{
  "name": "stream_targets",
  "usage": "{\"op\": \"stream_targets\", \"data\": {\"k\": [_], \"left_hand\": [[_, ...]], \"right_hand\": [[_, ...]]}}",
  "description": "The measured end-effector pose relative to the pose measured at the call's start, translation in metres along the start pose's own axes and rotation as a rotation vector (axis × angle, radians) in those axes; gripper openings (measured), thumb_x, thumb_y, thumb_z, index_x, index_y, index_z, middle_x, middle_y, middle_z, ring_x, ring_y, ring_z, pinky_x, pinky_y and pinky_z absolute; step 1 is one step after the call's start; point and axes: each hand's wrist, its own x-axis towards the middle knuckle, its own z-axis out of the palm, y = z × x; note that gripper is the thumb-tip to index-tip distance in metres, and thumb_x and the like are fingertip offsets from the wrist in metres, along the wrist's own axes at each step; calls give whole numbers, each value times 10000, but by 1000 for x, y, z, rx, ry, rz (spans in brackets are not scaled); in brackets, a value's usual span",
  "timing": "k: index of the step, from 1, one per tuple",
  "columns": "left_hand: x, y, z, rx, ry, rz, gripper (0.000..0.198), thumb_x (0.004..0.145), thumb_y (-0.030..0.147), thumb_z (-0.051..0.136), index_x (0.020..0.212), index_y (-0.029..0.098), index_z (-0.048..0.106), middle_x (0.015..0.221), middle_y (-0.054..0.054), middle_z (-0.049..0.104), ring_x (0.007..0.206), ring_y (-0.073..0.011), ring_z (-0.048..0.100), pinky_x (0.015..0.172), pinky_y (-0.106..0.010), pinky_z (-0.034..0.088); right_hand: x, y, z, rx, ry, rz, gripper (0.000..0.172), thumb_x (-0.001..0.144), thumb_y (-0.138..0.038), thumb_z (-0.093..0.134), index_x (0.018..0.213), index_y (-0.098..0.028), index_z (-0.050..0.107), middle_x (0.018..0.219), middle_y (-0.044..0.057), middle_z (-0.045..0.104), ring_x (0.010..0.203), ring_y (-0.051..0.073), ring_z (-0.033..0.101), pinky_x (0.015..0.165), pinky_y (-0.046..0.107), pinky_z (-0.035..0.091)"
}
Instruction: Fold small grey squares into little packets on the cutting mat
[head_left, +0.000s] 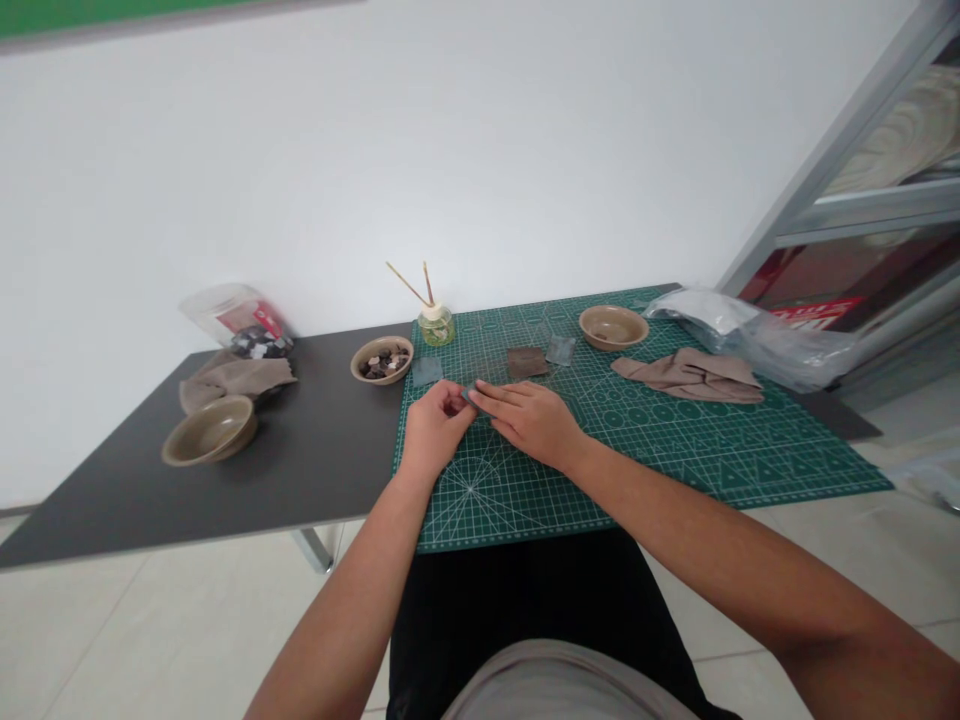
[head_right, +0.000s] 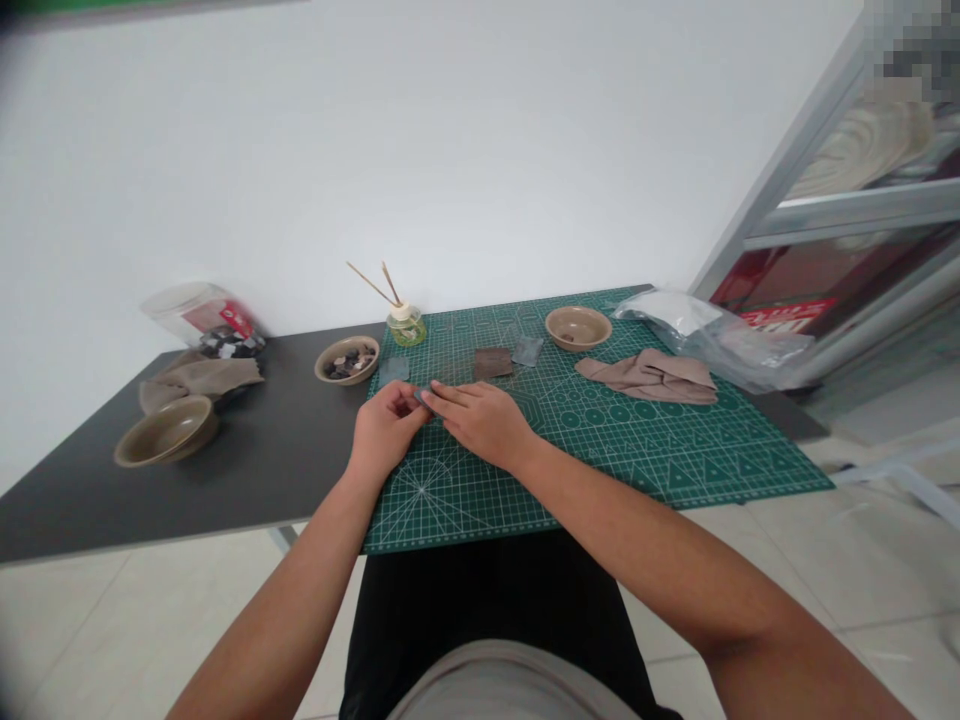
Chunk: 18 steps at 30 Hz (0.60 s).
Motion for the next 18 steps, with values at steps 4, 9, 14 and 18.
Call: {"op": "stream_targets", "data": {"k": [4, 9, 14, 18], "left_hand": [[0, -2, 2, -131, -26, -39, 148, 756, 315, 665, 757, 197, 576, 646, 37, 628, 605, -118, 594, 597, -235, 452], [1, -3, 2, -86, -8, -34, 173, 745, 313, 688, 705, 192, 572, 639, 31, 644, 599, -115, 595, 590, -232, 450], [1, -2, 2, -131, -18, -70, 196, 734, 356, 712, 756, 188, 616, 664, 20, 658, 613, -125, 607, 600, -242, 465], [1, 0, 0, -88, 4, -56, 170, 731, 328, 717, 733, 186, 622, 649, 25, 645, 598, -115, 591, 586, -234, 451]], "right_hand": [[0, -1, -1, -21, 15, 71, 444, 928, -150, 515, 1366, -206, 563, 1363, 92, 599, 1092, 231, 674, 886, 391, 540], [2, -5, -3, -31, -3, 49, 430, 932, -152, 506, 1349, -225, 584, 1386, 82, 576, 1078, 240, 679, 870, 399, 549], [1, -6, -3, -86, -14, 137, 448, 925, -152, 506, 1358, -241, 576, 1378, 56, 584, 996, 223, 705, 819, 361, 566], [0, -7, -2, -82, -29, 120, 459, 930, -150, 488, 1373, -245, 561, 1397, 38, 564, 994, 218, 710, 790, 346, 577]]}}
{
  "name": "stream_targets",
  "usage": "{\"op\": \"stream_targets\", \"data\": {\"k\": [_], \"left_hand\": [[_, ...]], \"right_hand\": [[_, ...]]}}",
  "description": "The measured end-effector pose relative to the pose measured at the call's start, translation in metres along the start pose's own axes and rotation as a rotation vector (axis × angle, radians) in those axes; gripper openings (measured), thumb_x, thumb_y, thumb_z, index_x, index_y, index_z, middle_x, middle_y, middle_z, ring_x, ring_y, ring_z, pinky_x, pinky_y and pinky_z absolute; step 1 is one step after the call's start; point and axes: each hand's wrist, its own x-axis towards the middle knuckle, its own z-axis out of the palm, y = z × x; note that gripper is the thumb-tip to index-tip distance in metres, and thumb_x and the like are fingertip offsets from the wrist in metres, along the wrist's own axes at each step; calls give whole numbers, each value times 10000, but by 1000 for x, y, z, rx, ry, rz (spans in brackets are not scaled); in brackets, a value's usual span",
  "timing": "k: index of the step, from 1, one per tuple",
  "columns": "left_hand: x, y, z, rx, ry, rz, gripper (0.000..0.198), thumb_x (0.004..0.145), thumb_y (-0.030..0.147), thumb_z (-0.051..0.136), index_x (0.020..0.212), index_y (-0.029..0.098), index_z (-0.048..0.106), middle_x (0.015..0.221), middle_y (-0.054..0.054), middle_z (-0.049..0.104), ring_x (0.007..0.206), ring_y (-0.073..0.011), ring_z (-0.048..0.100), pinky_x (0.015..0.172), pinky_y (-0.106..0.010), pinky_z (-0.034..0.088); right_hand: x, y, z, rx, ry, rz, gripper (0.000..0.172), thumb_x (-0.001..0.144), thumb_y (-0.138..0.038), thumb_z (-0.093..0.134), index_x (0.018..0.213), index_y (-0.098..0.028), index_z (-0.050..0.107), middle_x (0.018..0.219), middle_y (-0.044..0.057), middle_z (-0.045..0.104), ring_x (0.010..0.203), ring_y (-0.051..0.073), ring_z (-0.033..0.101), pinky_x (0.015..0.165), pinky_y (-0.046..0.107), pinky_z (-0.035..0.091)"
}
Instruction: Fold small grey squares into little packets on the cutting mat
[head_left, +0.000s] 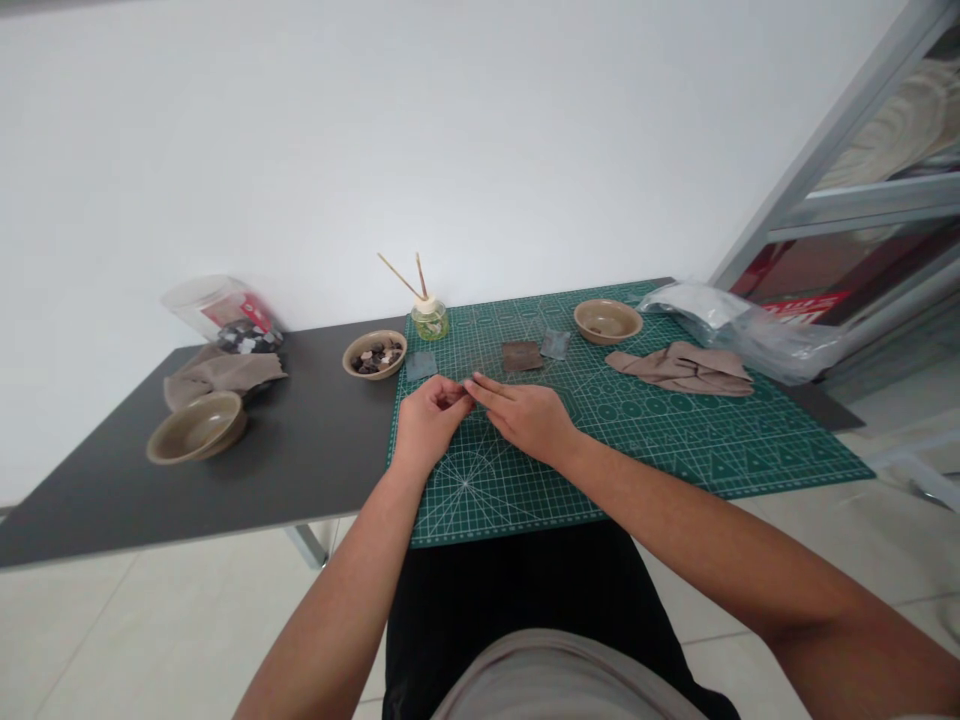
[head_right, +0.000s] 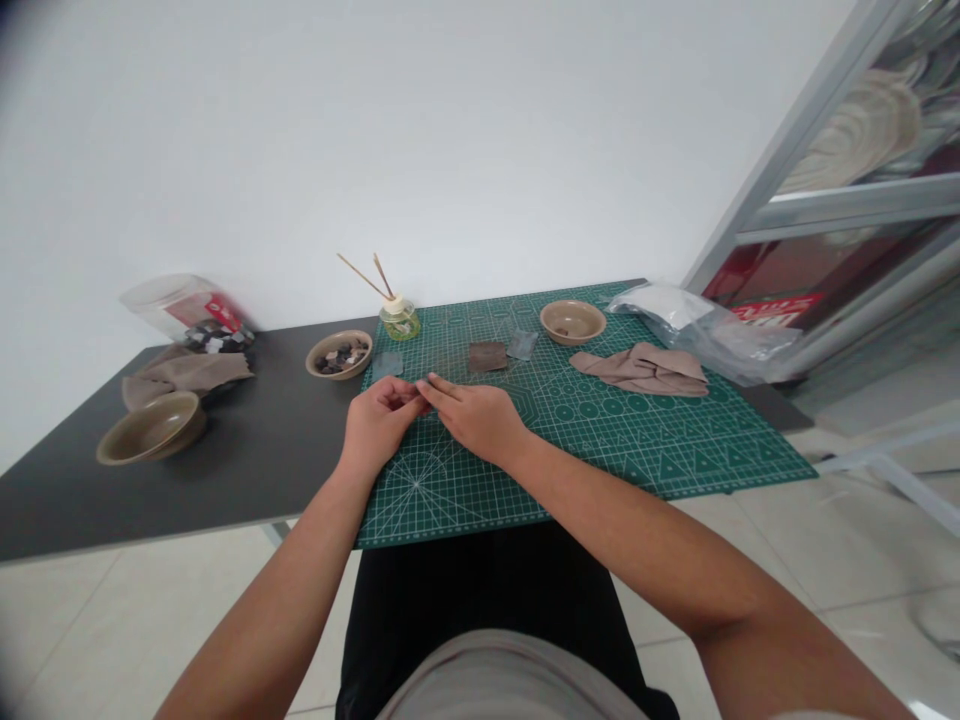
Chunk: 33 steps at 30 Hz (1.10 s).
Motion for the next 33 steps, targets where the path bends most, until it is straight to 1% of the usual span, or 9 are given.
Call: {"op": "stream_targets", "data": {"k": [2, 7, 11, 13, 17, 21, 23, 27, 33], "left_hand": [[0, -1, 0, 16, -2, -3, 160, 741, 317, 706, 719, 187, 616, 641, 25, 649, 596, -113, 591, 587, -232, 451], [1, -4, 1, -37, -31, -12, 165, 757, 340, 694, 757, 194, 616, 663, 20, 676, 607, -121, 612, 594, -239, 465], [1, -4, 1, -27, -18, 2, 162, 757, 323, 687, 725, 192, 597, 648, 28, 654, 605, -116, 600, 591, -235, 454], [1, -3, 1, -39, -15, 1, 161, 755, 323, 688, 740, 191, 598, 659, 25, 658, 618, -119, 607, 606, -240, 462], [0, -2, 1, -68, -8, 0, 182, 742, 335, 702, 776, 187, 601, 678, 23, 658, 626, -121, 607, 615, -245, 465], [-1, 0, 1, -26, -10, 28, 182, 750, 310, 685, 696, 186, 563, 638, 35, 621, 594, -105, 567, 591, -235, 436], [0, 1, 1, -23, -9, 19, 186, 751, 311, 686, 692, 185, 561, 634, 36, 617, 595, -106, 567, 589, -235, 432], [0, 0, 2, -97, -10, -8, 193, 740, 339, 708, 768, 185, 594, 669, 26, 647, 615, -119, 593, 598, -244, 448], [1, -2, 1, -57, -16, 58, 194, 751, 301, 687, 676, 184, 551, 634, 31, 619, 601, -110, 568, 609, -241, 438]], "right_hand": [[0, -1, 0, 23, -2, -12, 465, 926, -143, 491, 1373, -252, 559, 1402, 38, 559, 1025, 220, 703, 807, 354, 579], [0, -1, -1, 54, 18, 45, 489, 911, -132, 512, 1383, -254, 546, 1379, 45, 582, 1076, 225, 689, 827, 355, 584], [0, -1, 0, 78, 18, -13, 488, 912, -123, 503, 1381, -251, 549, 1397, 45, 563, 1106, 222, 676, 869, 357, 578], [1, -1, 0, 81, 10, -17, 492, 916, -125, 496, 1391, -250, 538, 1405, 41, 555, 1103, 218, 677, 867, 350, 579], [0, -1, 1, 71, 17, 31, 493, 927, -139, 483, 1408, -240, 518, 1397, 37, 564, 1078, 225, 689, 832, 354, 589], [0, 0, 1, 87, 7, -13, 491, 926, -129, 478, 1401, -244, 525, 1412, 40, 548, 1092, 216, 682, 861, 351, 582], [1, 0, 2, 90, 3, -24, 493, 924, -125, 478, 1401, -241, 525, 1422, 40, 539, 1104, 217, 677, 874, 352, 579], [0, 1, 2, 89, 23, 33, 518, 920, -120, 479, 1423, -243, 500, 1409, 37, 554, 1073, 221, 691, 843, 352, 593], [0, 0, -1, 76, -2, -60, 510, 921, -109, 474, 1414, -238, 510, 1442, 47, 513, 1114, 216, 674, 901, 364, 583]]}}
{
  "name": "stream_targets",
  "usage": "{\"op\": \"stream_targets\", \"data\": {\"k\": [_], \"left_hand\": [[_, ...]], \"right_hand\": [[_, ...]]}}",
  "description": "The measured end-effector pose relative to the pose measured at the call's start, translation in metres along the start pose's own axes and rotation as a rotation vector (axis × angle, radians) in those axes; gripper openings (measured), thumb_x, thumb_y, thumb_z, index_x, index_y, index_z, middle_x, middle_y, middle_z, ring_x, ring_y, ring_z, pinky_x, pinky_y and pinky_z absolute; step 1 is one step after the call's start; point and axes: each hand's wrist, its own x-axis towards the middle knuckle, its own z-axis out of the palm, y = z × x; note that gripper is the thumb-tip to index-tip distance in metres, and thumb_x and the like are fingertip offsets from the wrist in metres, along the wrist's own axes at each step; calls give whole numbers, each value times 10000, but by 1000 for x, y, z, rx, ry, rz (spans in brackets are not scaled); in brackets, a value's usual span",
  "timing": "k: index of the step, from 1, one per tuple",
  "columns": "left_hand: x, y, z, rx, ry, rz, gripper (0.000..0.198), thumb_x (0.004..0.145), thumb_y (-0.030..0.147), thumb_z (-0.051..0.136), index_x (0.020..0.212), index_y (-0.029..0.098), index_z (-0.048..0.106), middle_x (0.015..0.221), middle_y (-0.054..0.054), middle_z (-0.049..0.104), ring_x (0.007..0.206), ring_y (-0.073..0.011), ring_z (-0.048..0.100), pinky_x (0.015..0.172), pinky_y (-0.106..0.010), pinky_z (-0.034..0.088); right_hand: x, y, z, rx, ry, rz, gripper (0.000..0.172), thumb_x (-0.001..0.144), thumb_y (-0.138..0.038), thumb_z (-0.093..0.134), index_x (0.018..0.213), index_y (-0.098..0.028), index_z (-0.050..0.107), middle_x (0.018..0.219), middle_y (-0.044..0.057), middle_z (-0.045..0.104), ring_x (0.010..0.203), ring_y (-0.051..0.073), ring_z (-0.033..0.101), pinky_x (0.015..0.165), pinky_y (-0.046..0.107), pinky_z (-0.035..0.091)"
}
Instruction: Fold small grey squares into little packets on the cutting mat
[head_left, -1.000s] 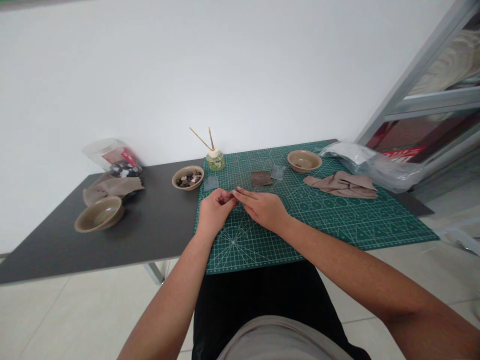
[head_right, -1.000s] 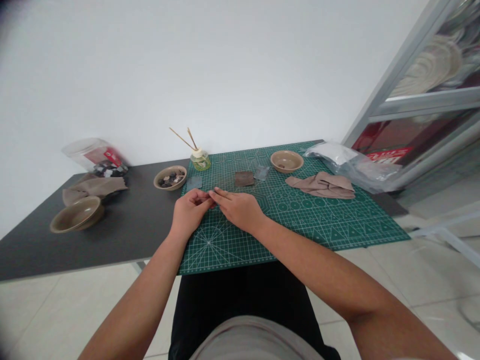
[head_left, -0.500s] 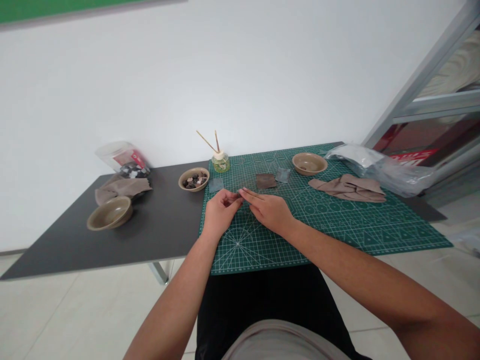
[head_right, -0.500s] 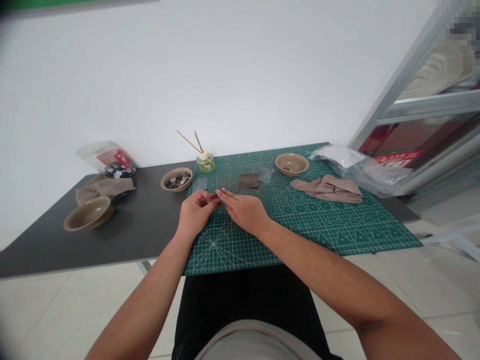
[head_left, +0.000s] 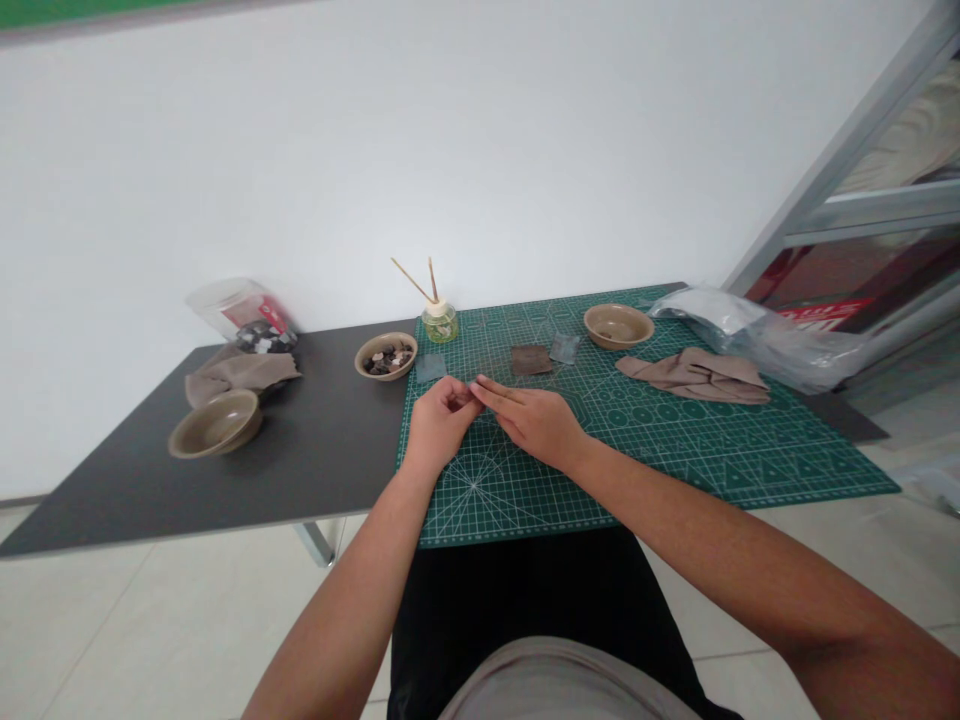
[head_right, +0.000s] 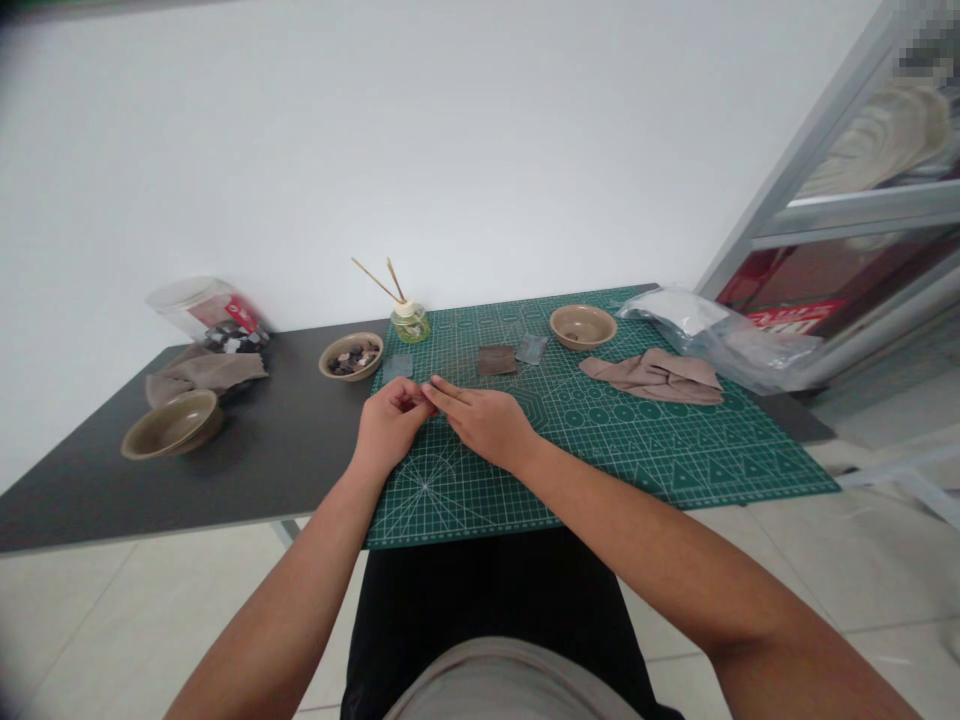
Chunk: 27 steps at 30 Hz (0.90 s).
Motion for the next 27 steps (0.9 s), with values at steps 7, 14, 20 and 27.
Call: {"op": "stream_targets", "data": {"k": [7, 14, 20, 27], "left_hand": [[0, -2, 2, -84, 17, -40, 194, 721, 321, 728, 759, 191, 590, 666, 26, 648, 610, -124, 592, 602, -248, 447], [-1, 2, 2, 0, 17, 28, 175, 740, 240, 677, 664, 193, 527, 593, 53, 571, 551, -92, 514, 549, -218, 392], [-2, 2, 2, -79, 27, -3, 174, 743, 279, 695, 697, 192, 551, 619, 37, 618, 564, -106, 548, 554, -228, 407], [-2, 4, 1, -55, 29, 6, 200, 745, 252, 691, 644, 193, 529, 580, 42, 601, 533, -98, 535, 537, -222, 400]], "right_hand": [[0, 8, 5, 203, 99, 57, 515, 933, -109, 458, 1429, -243, 485, 1369, 14, 597, 1195, 158, 624, 995, 303, 537], [-1, 7, 3, 221, 68, -32, 525, 950, -120, 417, 1452, -270, 451, 1465, 8, 491, 1261, 159, 571, 1024, 326, 517], [-1, 7, 8, 235, 82, 42, 545, 937, -104, 427, 1460, -256, 439, 1409, 16, 564, 1230, 150, 598, 1012, 306, 523], [-1, 7, 6, 226, 72, -23, 548, 938, -93, 415, 1460, -260, 442, 1464, 23, 500, 1275, 159, 560, 1027, 322, 515]]}}
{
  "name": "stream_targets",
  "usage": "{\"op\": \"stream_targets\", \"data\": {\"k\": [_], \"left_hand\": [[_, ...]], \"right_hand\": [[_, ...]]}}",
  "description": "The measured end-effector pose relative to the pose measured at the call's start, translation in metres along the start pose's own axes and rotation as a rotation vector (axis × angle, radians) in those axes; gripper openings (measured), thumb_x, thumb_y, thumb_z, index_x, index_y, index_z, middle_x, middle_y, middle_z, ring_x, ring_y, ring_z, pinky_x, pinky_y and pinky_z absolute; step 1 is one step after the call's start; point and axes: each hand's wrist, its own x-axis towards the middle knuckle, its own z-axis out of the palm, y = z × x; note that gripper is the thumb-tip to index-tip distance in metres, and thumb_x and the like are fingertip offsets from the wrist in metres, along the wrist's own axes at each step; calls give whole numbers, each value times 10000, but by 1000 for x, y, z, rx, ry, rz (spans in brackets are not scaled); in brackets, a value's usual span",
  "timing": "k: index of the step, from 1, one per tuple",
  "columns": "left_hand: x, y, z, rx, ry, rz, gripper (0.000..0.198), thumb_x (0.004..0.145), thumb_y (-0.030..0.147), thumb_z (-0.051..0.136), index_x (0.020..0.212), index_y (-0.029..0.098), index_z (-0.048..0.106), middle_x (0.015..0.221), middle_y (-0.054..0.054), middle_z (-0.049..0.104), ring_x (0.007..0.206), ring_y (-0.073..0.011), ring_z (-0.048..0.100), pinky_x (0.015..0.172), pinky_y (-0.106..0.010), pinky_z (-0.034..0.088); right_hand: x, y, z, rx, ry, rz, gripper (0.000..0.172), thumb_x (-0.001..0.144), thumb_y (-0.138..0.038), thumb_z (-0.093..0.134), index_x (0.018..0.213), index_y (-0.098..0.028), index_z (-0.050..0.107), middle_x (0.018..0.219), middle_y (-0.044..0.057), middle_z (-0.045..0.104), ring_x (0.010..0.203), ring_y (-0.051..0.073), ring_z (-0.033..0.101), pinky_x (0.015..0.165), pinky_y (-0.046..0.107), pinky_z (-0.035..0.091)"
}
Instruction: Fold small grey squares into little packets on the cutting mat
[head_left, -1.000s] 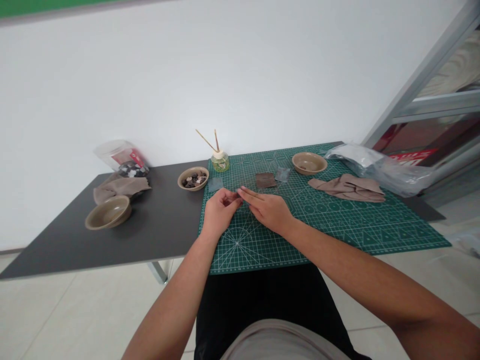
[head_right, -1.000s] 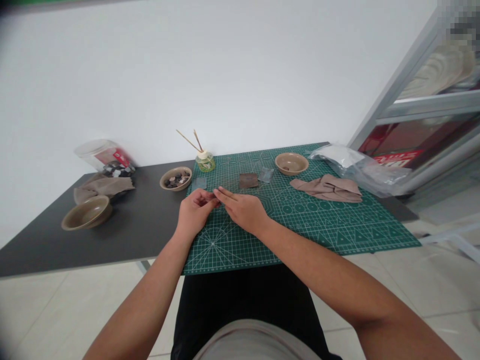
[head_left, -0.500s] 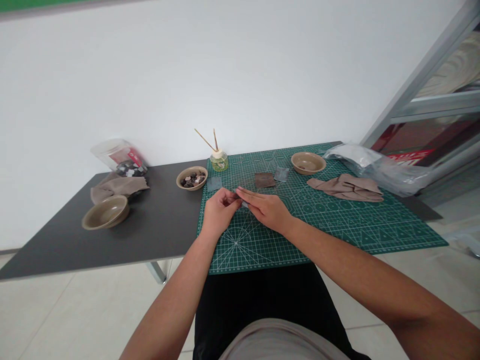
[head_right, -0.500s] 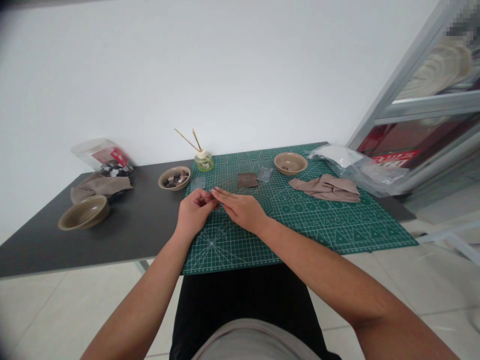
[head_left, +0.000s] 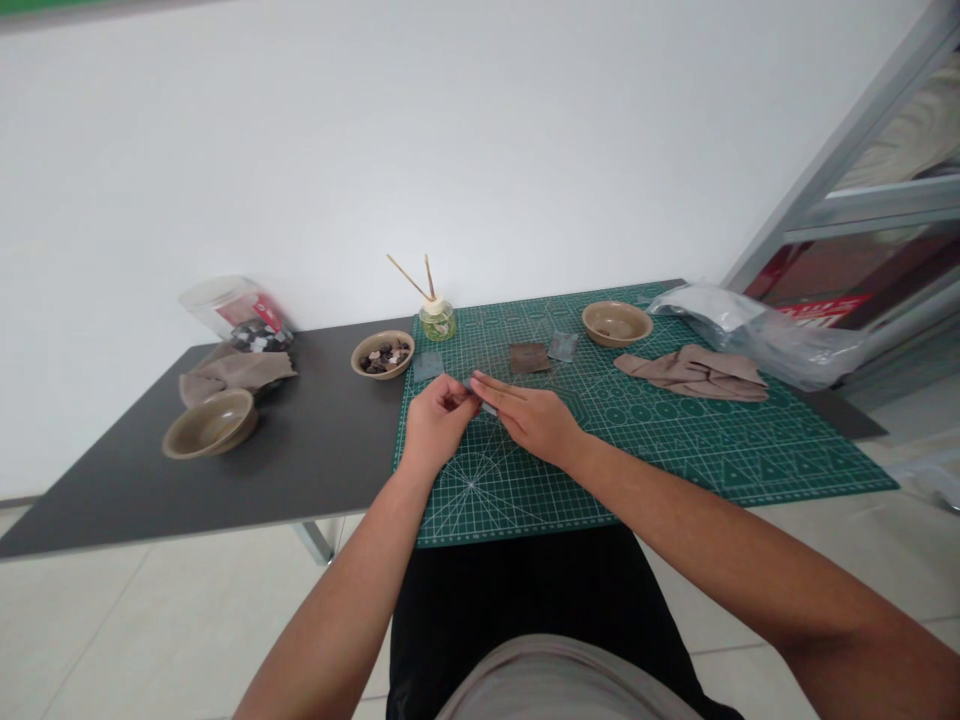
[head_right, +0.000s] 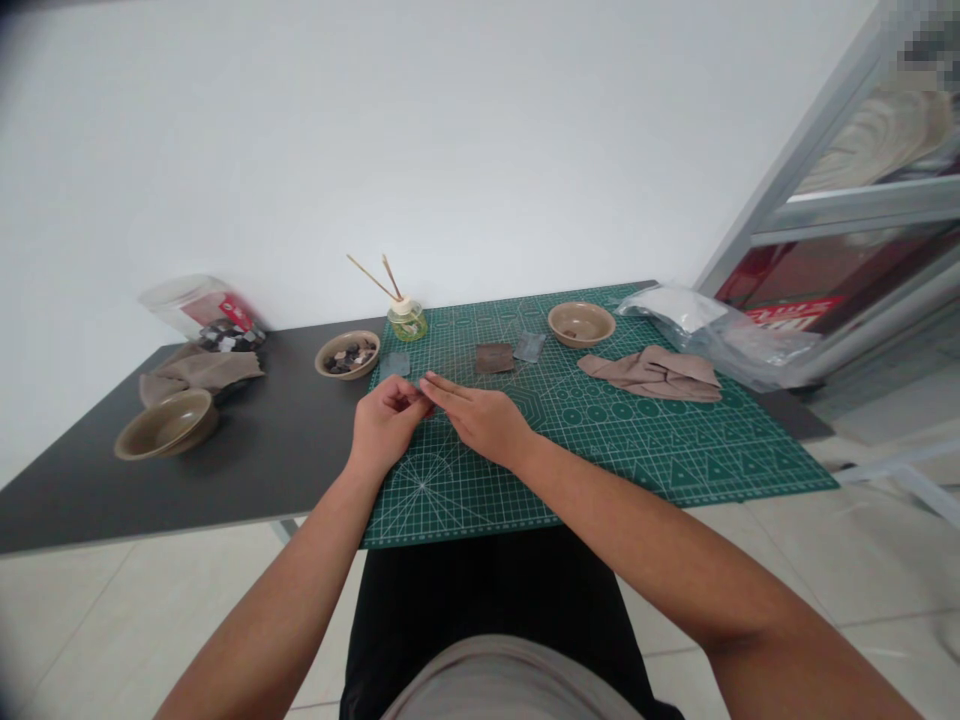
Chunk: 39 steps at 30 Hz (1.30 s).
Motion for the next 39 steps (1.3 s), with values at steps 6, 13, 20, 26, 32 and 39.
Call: {"op": "stream_targets", "data": {"k": [6, 13, 20, 26, 32, 39], "left_hand": [[-1, -1, 0, -19, 8, -2, 184, 751, 299, 708, 699, 197, 564, 616, 35, 629, 557, -110, 560, 555, -234, 415], [0, 1, 1, 17, -25, 8, 170, 755, 233, 669, 647, 198, 541, 586, 35, 611, 546, -106, 541, 551, -233, 403], [-2, 3, 2, 69, 35, 13, 289, 753, 328, 709, 614, 200, 489, 516, 63, 540, 481, -88, 470, 507, -223, 360], [-3, 2, 0, 120, -32, 16, 234, 782, 271, 654, 630, 208, 488, 464, 78, 505, 443, -88, 462, 485, -215, 351], [-4, 2, 2, 47, -19, -10, 183, 771, 297, 679, 689, 206, 543, 482, 79, 512, 437, -90, 489, 469, -215, 372], [-1, 5, 3, -41, -37, -12, 149, 730, 270, 697, 746, 198, 567, 589, 39, 629, 541, -109, 600, 547, -225, 457]], "right_hand": [[0, 2, 2, 13, 50, 73, 538, 929, -97, 434, 1452, -221, 453, 1363, 36, 611, 1201, 156, 620, 1004, 301, 530], [-1, 0, 1, 31, 25, 13, 518, 945, -116, 413, 1446, -242, 463, 1453, 35, 519, 1269, 165, 569, 1031, 330, 508], [0, 3, 2, 94, 29, 170, 477, 960, -172, 455, 1432, -236, 485, 1176, 39, 726, 948, 163, 723, 852, 299, 581], [-1, 0, -3, 27, 15, 4, 514, 950, -122, 421, 1436, -282, 476, 1446, 20, 532, 1257, 165, 579, 1029, 339, 515], [0, 1, 0, -5, 26, 96, 497, 928, -124, 458, 1408, -238, 513, 1342, 30, 628, 1182, 163, 635, 999, 323, 537], [0, -4, -2, -92, -10, 39, 486, 943, -119, 428, 1407, -231, 516, 1456, 29, 507, 1222, 171, 607, 975, 301, 544]]}}
